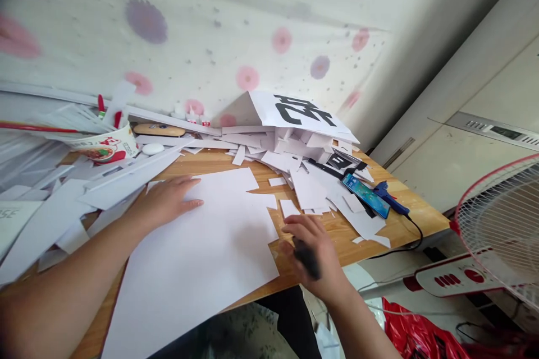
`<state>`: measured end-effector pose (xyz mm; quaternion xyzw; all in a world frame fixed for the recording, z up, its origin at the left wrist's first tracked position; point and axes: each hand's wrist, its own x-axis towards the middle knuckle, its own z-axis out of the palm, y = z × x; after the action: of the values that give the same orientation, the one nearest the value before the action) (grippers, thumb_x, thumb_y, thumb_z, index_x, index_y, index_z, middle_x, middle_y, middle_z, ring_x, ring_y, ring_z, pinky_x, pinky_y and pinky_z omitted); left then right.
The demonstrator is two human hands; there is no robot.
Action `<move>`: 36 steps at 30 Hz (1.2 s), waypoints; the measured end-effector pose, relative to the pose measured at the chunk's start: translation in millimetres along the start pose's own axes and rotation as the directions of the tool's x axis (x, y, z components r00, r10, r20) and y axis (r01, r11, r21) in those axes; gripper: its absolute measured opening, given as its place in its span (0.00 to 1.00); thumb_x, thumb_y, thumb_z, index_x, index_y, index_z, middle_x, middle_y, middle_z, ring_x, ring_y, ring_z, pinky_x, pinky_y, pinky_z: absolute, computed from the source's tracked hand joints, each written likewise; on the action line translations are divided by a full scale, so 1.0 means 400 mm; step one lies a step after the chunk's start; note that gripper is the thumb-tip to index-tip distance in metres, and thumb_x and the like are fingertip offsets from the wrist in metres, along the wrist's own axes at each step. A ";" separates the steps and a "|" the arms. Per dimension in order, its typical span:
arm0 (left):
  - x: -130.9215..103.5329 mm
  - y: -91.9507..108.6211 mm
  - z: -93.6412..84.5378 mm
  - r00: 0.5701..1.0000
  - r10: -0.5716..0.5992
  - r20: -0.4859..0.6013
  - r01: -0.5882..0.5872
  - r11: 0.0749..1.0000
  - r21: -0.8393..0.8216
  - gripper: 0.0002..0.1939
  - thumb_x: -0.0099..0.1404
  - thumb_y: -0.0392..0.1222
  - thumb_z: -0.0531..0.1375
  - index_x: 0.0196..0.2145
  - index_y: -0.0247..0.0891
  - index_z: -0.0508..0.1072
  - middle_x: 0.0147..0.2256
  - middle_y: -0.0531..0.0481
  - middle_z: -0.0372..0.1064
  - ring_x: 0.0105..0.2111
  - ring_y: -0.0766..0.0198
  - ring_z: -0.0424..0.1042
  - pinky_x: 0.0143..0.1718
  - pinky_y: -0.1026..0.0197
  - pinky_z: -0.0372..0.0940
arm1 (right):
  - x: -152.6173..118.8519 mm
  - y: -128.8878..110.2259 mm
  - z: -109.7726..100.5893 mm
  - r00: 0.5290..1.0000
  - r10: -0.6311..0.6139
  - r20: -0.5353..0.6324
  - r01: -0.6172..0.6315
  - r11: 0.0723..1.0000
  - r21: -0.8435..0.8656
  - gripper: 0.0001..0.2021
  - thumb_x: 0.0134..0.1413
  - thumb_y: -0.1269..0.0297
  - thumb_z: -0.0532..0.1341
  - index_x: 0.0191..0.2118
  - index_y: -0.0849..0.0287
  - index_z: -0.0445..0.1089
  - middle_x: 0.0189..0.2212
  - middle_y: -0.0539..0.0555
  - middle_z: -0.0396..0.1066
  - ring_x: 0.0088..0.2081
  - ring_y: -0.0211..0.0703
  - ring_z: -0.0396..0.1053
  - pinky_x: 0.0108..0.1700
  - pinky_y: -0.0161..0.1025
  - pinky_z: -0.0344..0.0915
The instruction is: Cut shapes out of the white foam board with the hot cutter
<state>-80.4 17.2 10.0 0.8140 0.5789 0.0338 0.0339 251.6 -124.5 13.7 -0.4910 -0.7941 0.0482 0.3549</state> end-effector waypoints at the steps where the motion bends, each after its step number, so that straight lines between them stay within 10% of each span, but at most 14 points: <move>1: -0.006 0.014 -0.003 0.999 0.040 0.003 -0.040 0.999 -0.010 0.32 0.66 0.56 0.51 0.62 0.34 0.63 0.64 0.38 0.56 0.63 0.49 0.57 0.61 0.48 0.54 | 0.011 0.004 -0.004 0.999 0.029 -0.046 -0.025 0.996 0.090 0.09 0.58 0.64 0.60 0.44 0.54 0.70 0.42 0.57 0.73 0.43 0.50 0.71 0.44 0.48 0.68; 6: -0.061 0.110 -0.016 0.952 0.287 0.107 -0.278 0.956 -0.091 0.30 0.65 0.57 0.55 0.62 0.45 0.62 0.66 0.44 0.51 0.66 0.50 0.50 0.64 0.46 0.48 | 0.094 0.068 0.026 0.955 0.273 -0.113 -0.159 0.798 0.581 0.12 0.60 0.54 0.59 0.43 0.55 0.73 0.34 0.54 0.74 0.34 0.46 0.73 0.35 0.43 0.72; 11: -0.091 0.173 -0.012 0.922 0.309 0.234 -0.285 0.950 -0.131 0.42 0.59 0.63 0.61 0.66 0.54 0.51 0.69 0.45 0.34 0.68 0.43 0.30 0.64 0.35 0.40 | 0.221 0.123 0.120 0.949 0.277 0.153 -0.291 0.576 0.764 0.14 0.50 0.54 0.68 0.39 0.58 0.74 0.34 0.54 0.76 0.33 0.45 0.75 0.37 0.45 0.75; 20: -0.060 0.189 0.015 0.912 0.261 0.315 -0.224 0.963 -0.147 0.44 0.55 0.68 0.61 0.65 0.57 0.53 0.69 0.40 0.31 0.67 0.37 0.26 0.61 0.28 0.37 | 0.318 0.168 0.160 0.965 -0.088 0.245 -0.093 0.761 0.642 0.08 0.53 0.61 0.66 0.38 0.58 0.75 0.35 0.54 0.77 0.38 0.45 0.75 0.42 0.44 0.73; 36: -0.032 0.217 0.005 0.924 0.219 0.313 -0.223 0.975 -0.023 0.45 0.53 0.67 0.63 0.64 0.52 0.57 0.67 0.38 0.46 0.66 0.35 0.42 0.58 0.28 0.48 | 0.297 0.198 0.176 0.965 -0.128 0.228 -0.065 0.728 0.682 0.08 0.55 0.63 0.66 0.41 0.56 0.75 0.40 0.55 0.76 0.43 0.46 0.74 0.48 0.45 0.71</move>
<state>-2.9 -23.3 16.2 0.8691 0.4711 -0.0959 0.1159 235.9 32.1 -11.1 -0.3014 -0.7679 0.3950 0.4043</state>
